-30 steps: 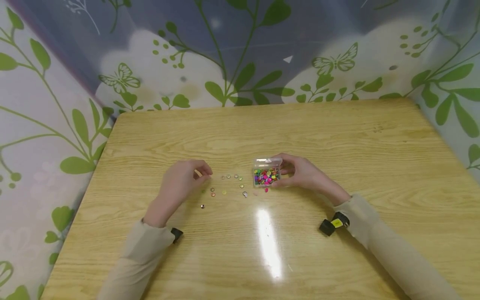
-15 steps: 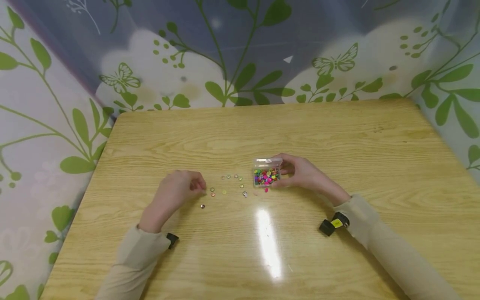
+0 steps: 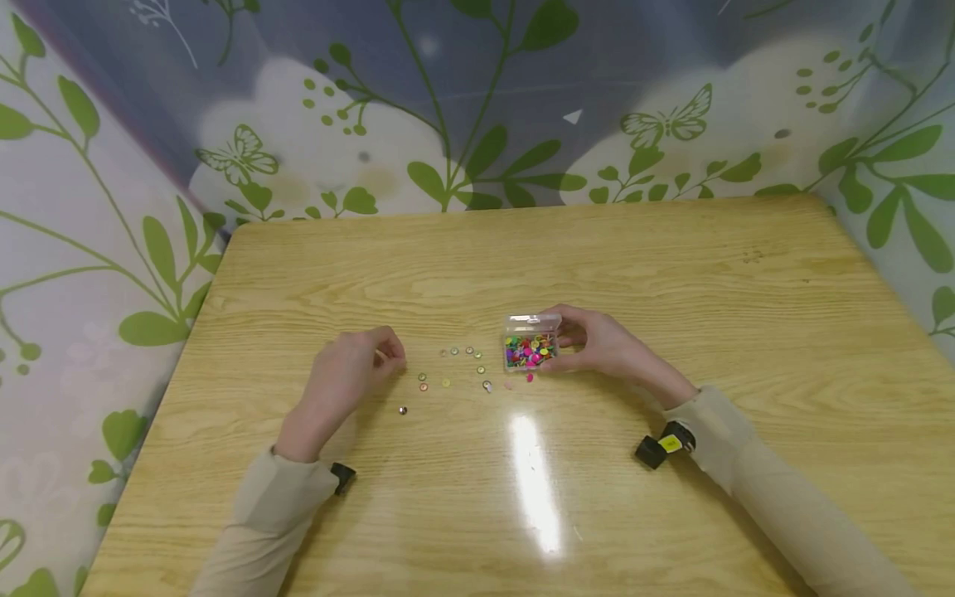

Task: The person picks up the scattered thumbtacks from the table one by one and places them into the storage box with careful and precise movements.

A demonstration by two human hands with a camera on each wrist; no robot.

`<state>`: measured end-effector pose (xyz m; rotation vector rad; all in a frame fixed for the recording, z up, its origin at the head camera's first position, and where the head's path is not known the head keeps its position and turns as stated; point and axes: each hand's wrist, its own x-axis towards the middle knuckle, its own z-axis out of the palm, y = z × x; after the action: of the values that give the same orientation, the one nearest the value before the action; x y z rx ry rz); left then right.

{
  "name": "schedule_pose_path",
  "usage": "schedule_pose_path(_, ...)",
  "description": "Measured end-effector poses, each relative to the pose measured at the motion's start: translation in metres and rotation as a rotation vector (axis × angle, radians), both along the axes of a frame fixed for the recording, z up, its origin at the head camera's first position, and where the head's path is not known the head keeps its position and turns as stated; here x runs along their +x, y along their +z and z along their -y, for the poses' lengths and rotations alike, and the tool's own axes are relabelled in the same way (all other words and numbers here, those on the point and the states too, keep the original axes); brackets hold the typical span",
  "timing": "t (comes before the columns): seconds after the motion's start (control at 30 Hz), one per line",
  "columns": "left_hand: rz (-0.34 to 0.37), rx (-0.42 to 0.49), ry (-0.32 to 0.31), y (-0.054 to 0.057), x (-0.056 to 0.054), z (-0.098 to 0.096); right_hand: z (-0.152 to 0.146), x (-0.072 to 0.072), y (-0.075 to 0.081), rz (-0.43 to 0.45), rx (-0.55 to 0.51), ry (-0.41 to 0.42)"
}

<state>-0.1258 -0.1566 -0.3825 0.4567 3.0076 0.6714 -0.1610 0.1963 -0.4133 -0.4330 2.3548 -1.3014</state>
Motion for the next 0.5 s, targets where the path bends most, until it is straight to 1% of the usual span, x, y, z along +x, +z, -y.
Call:
schedule_pose_path(0.1,-0.013,0.017,-0.007,0.001,0.000,-0.002,0.000,0.000,0.000,-0.002,-0.003,0.003)
schedule_pose_path(0.23,-0.007,0.034,-0.009,0.003,-0.002,-0.010,0.000,-0.001,-0.001,-0.002,-0.001,-0.001)
schedule_pose_path(0.37,0.028,0.025,-0.019,0.005,-0.005,-0.026,0.001,0.000,0.000,-0.006,0.000,0.001)
schedule_pose_path(0.5,0.045,0.024,-0.053,0.008,-0.007,-0.046,0.000,0.000,0.000,0.000,-0.007,0.002)
